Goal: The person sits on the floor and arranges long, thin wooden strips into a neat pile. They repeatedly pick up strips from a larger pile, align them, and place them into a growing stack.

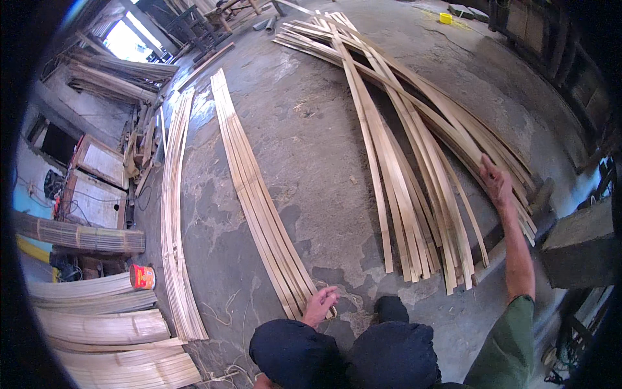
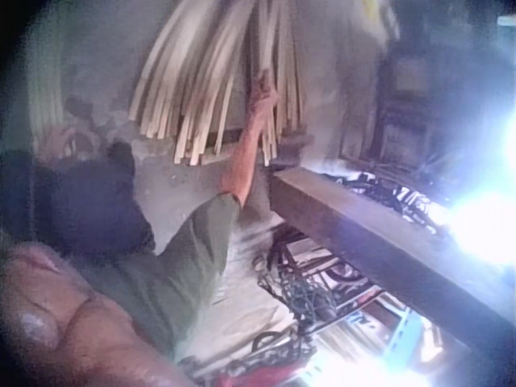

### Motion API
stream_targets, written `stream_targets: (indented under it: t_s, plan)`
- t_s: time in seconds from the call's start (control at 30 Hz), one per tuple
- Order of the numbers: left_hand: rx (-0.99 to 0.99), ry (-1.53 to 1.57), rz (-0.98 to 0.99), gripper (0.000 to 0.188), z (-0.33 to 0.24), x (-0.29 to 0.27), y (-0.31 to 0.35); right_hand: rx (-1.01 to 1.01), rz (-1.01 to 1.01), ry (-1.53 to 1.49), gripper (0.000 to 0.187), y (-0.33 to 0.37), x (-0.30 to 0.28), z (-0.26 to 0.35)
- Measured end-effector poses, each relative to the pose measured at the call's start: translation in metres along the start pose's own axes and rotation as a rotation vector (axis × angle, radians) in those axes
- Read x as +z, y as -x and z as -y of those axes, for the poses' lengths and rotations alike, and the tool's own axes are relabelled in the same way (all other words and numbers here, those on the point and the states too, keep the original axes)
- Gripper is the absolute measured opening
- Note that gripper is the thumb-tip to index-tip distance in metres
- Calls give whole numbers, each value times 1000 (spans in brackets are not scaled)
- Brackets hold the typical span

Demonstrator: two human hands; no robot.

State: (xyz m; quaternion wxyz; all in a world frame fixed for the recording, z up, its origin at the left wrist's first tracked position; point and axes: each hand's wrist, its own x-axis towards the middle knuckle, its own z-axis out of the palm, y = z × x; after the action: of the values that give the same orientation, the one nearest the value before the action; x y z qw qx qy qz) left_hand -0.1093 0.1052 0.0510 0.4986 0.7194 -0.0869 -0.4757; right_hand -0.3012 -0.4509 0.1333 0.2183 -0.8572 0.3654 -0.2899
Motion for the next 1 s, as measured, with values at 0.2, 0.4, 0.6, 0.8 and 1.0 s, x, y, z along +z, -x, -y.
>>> stream_targets:
  t_s: [0.2,0.4,0.6,0.8,1.0]
  plan:
    - [-86,-12,79,38,16,7,8,85,184,283,44,-46,-46,-63]
    - [-125,-29,-12,37,15,5,21,89,186,363,47,-63,-29,-118]
    - [155,-365,-163,29,32,-2,-3,-72,13,574,41,-66,-32,-223]
    - [448,-815,-539,27,25,-38,22,-78,20,-15,34,-17,71,-34]
    - [404,-738,-724,34,48,-34,-9,133,671,-570,27,161,196,164]
